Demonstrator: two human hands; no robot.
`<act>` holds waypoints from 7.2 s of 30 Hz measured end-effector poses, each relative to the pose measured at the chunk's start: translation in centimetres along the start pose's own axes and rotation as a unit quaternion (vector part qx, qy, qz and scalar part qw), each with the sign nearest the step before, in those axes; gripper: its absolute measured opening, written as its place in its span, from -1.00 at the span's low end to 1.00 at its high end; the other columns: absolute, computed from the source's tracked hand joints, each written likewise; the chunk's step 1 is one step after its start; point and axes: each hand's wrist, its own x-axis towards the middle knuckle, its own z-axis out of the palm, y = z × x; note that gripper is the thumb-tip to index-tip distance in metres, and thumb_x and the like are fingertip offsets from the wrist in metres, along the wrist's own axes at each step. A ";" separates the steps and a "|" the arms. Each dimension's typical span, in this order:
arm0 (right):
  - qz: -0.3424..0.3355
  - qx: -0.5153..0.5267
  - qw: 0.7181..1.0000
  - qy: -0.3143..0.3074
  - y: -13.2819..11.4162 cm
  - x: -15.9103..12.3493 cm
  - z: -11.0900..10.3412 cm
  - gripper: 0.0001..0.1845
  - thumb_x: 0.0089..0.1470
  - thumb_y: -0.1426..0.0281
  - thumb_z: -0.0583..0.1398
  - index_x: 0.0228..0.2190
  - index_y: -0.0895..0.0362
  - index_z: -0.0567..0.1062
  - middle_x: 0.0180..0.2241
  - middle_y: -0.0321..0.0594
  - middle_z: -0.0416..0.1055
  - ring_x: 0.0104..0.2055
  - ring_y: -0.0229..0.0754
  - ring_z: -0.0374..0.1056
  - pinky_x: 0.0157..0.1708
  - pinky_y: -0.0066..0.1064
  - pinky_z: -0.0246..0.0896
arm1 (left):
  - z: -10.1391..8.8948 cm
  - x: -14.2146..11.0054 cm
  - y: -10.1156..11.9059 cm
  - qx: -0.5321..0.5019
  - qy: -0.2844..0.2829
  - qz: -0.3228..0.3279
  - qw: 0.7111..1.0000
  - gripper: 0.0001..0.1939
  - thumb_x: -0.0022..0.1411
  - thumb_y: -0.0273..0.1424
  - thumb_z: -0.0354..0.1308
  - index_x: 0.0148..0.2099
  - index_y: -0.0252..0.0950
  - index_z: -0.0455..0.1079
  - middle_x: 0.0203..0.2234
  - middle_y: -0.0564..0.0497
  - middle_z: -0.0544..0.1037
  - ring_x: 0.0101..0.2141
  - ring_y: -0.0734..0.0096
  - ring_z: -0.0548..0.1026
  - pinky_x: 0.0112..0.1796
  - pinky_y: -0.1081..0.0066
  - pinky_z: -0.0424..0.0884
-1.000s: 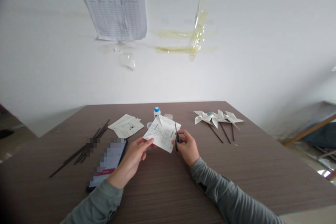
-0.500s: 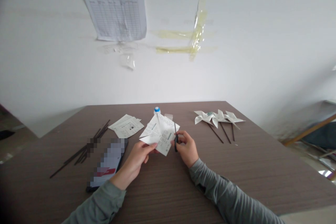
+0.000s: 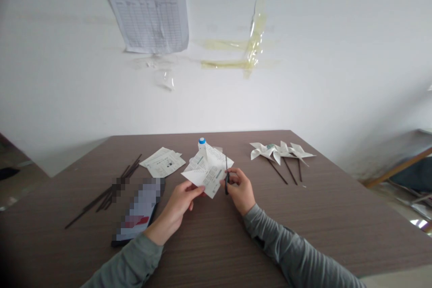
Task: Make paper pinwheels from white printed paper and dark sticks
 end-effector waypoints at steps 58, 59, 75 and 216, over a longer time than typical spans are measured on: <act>0.097 -0.064 0.953 -0.280 -1.0 -2.8 -0.1 -0.22 -0.06 -0.32 0.76 -0.15 0.01 0.79 -0.40 -0.14 0.77 -0.41 0.07 0.65 -0.21 -0.06 0.67 | -1.9 1.1 0.9 -0.175 0.134 0.069 0.973 -0.63 -0.02 -0.35 0.79 -0.30 -0.18 0.65 -0.29 -0.01 0.87 -0.25 0.19 0.86 -0.29 0.41 0.66; 0.096 -0.064 0.952 -0.283 -0.9 -2.7 -0.1 -0.21 -0.06 -0.33 0.76 -0.15 0.01 0.79 -0.40 -0.16 0.77 -0.41 0.04 0.64 -0.22 -0.08 0.66 | -1.9 1.1 0.8 -0.174 0.134 0.069 0.973 -0.63 -0.02 -0.34 0.79 -0.29 -0.18 0.65 -0.29 -0.01 0.88 -0.25 0.18 0.86 -0.28 0.40 0.67; 0.089 -0.074 0.953 -0.280 -1.9 -3.0 0.3 -0.23 -0.07 -0.36 0.74 -0.21 -0.01 0.79 -0.43 -0.11 0.74 -0.43 0.10 0.61 -0.23 0.00 0.68 | -1.9 1.0 1.1 -0.169 0.133 0.063 0.975 -0.62 0.00 -0.33 0.79 -0.29 -0.18 0.63 -0.25 -0.05 0.88 -0.19 0.13 0.88 -0.24 0.37 0.67; 0.094 -0.067 0.955 -0.272 -2.0 -2.8 0.3 -0.23 -0.06 -0.31 0.74 -0.15 0.02 0.78 -0.42 -0.18 0.70 -0.41 0.02 0.56 -0.23 -0.08 0.59 | -1.7 1.3 1.3 -0.140 0.139 0.076 0.977 -0.56 -0.13 -0.24 0.80 -0.29 -0.20 0.65 -0.31 -0.10 0.90 -0.26 0.06 0.90 -0.46 0.44 0.33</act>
